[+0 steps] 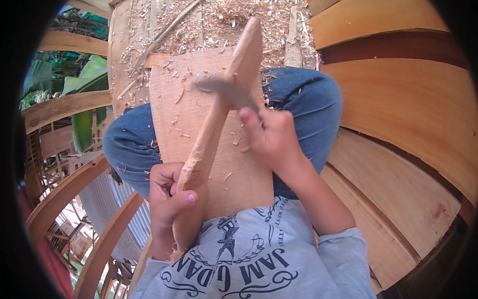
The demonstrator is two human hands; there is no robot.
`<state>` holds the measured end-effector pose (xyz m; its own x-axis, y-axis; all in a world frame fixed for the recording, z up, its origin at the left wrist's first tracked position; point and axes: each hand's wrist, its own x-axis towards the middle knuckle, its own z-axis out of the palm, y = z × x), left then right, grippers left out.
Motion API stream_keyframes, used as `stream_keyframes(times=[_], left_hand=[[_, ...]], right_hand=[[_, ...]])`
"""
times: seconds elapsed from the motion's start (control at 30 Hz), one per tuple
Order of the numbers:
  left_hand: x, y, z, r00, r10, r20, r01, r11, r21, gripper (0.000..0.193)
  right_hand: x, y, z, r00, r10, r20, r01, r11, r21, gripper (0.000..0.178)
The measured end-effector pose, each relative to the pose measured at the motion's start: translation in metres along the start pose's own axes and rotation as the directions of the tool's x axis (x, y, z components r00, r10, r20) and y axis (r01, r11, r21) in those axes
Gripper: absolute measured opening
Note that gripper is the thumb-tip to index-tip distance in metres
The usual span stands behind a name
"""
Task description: The person sits cross-legged and uses a curved knife to shave and shape a rectangular piece of wood held between their legs. They repeatedly scrape the surface to remove thin shavings and refine the edges of the wood.
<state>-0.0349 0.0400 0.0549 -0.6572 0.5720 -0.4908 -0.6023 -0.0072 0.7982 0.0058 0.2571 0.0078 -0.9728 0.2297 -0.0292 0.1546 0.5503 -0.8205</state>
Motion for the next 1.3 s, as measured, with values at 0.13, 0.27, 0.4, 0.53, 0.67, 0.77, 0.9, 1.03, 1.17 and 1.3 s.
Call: stream_keyframes(times=[0.13,0.27,0.4,0.53,0.67,0.77,0.9,1.03,1.17,1.3], left_hand=[[0.0,0.006,0.006,0.999,-0.033,-0.022,0.032,0.999,-0.019,0.051],[0.0,0.0,0.002,1.0,-0.004,-0.017,0.005,1.0,0.002,0.051],[0.0,0.011,0.009,0.996,-0.081,-0.04,0.081,0.997,-0.013,0.051],[0.0,0.001,0.006,0.999,-0.004,-0.045,0.003,1.0,-0.027,0.052],[0.001,-0.002,0.002,1.0,0.011,-0.026,-0.011,1.0,0.001,0.052],[0.003,0.0,0.006,0.998,0.002,-0.056,-0.005,0.999,-0.042,0.052],[0.003,-0.002,0.004,0.999,0.025,-0.021,-0.025,0.999,0.03,0.052],[0.001,-0.001,0.006,0.999,-0.001,-0.038,0.001,1.0,-0.019,0.053],[0.001,0.001,0.008,1.0,-0.006,-0.021,0.007,0.999,0.033,0.053],[0.002,-0.002,0.006,1.0,0.016,-0.007,-0.016,0.999,0.047,0.053]], right_hand=[[0.0,0.0,0.004,0.995,-0.094,0.036,0.093,0.995,0.038,0.042],[0.003,0.01,-0.003,0.984,0.17,0.056,-0.175,0.98,0.098,0.042],[-0.004,0.008,0.011,0.973,-0.229,0.028,0.228,0.973,0.042,0.046],[0.012,0.015,-0.001,0.974,0.219,0.064,-0.228,0.942,0.246,0.051],[0.0,0.008,0.012,0.938,-0.347,-0.005,0.346,0.932,0.109,0.059],[0.018,0.021,-0.002,0.969,0.245,0.036,-0.245,0.931,0.271,0.053],[0.003,0.009,0.007,0.966,-0.258,-0.032,0.258,0.966,0.002,0.057],[0.026,0.01,-0.004,0.89,0.444,0.106,-0.435,0.754,0.492,0.056],[0.013,0.01,-0.009,0.999,0.052,-0.01,-0.048,0.968,0.245,0.052],[0.003,-0.012,-0.013,0.983,0.082,0.162,-0.129,0.944,0.305,0.043]])
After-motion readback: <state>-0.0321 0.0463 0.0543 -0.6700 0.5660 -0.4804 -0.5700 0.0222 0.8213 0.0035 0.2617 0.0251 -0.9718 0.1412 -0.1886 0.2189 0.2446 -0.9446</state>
